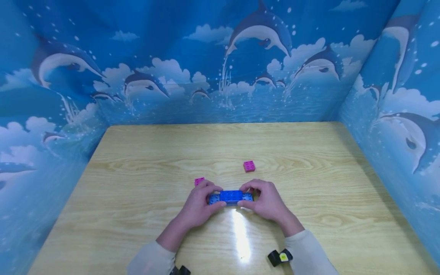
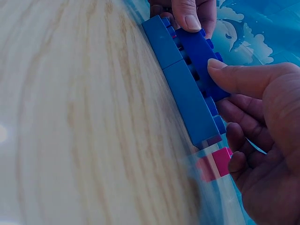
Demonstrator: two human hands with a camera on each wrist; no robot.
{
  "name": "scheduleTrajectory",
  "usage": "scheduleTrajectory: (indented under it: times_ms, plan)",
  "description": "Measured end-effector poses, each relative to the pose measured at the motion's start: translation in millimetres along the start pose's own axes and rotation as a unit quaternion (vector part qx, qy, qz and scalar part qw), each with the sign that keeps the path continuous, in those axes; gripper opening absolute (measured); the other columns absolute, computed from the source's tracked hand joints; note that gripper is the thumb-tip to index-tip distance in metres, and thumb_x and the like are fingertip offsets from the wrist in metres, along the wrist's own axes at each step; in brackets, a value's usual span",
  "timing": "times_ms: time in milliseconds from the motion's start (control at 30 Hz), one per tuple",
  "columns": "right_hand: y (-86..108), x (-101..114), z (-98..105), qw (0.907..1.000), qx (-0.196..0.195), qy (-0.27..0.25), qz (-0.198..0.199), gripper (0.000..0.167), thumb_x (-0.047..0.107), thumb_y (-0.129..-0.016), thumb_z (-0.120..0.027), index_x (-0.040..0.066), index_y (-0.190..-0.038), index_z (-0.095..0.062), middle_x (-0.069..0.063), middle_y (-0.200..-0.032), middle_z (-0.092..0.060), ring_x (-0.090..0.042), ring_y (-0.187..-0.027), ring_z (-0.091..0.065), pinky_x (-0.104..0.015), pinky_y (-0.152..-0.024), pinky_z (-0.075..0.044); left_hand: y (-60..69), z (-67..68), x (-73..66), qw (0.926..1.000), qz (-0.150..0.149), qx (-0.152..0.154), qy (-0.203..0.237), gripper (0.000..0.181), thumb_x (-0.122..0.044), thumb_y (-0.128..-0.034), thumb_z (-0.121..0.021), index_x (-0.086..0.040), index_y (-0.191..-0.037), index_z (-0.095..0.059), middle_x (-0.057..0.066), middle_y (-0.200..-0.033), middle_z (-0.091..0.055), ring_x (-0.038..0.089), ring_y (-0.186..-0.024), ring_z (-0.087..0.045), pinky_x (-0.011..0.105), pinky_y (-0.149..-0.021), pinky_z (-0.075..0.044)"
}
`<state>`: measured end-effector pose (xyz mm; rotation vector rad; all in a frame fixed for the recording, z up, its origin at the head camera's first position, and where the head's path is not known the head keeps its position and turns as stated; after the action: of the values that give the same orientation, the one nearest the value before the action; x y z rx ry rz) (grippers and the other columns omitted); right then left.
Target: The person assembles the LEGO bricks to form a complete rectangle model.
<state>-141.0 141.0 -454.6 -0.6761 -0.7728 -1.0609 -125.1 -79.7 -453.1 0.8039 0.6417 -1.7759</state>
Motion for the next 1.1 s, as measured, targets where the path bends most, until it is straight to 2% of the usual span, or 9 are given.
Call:
scheduleTrajectory:
  times_ms: [367, 567, 833, 1100]
  plan:
    - [0.1, 0.8, -0.3, 0.9999, -0.008, -0.006, 0.01, 0.036, 0.018, -0.067, -0.094, 0.021, -0.098, -0.076, 0.007, -0.088, -0.067, -0.019, -0.078, -0.058, -0.034, -0.067, -0.048, 0.8, 0.4, -2.1, 1.0, -0.003, 0.001, 0.001, 0.033, -0.028, -0.086, -0.08, -0.014, -0.114, -0.072, -0.004, -0.103, -0.052, 0.014, -0.086, -0.051, 0.029, -0.073, -0.047]
    - [0.6, 0.7, -1.3, 0.9998, -0.008, -0.011, 0.011, 0.036, 0.018, -0.068, -0.093, 0.02, -0.099, -0.076, 0.009, -0.09, -0.068, -0.017, -0.081, -0.059, -0.035, -0.071, -0.049, 0.1, 0.1, -0.3, 1.0, 0.001, 0.003, -0.004, 0.034, -0.031, -0.0866, -0.079, -0.014, -0.115, -0.072, -0.003, -0.105, -0.053, 0.014, -0.088, -0.051, 0.03, -0.074, -0.047]
    - [-0.1, 0.2, -2.7, 0.9997, -0.008, -0.017, 0.012, 0.035, 0.017, -0.068, -0.093, 0.019, -0.098, -0.076, 0.01, -0.091, -0.068, -0.016, -0.083, -0.06, -0.036, -0.073, -0.049, -1.5, 0.9, 0.6, 0.9997, -0.02, -0.005, -0.01, 0.036, -0.03, -0.0835, -0.082, -0.01, -0.112, -0.074, 0.001, -0.104, -0.055, 0.015, -0.089, -0.052, 0.033, -0.077, -0.047]
    - [-0.7, -1.5, -3.3, 0.9997, -0.01, -0.02, 0.0, 0.035, 0.017, -0.067, -0.093, 0.021, -0.097, -0.076, 0.011, -0.091, -0.068, -0.016, -0.082, -0.059, -0.036, -0.073, -0.049, -3.1, -0.4, 0.8, 0.9995, -0.012, -0.008, -0.027, 0.038, -0.03, -0.0802, -0.084, -0.011, -0.112, -0.074, 0.001, -0.106, -0.054, 0.016, -0.09, -0.053, 0.035, -0.08, -0.048]
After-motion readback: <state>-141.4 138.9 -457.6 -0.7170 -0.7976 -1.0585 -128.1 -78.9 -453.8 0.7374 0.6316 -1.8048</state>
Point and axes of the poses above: each hand's wrist, its own y-axis away from the middle knuckle, its own z-axis out of the back of the hand, x = y × z, the point moved 4 cm from there along -y, towards the middle knuckle
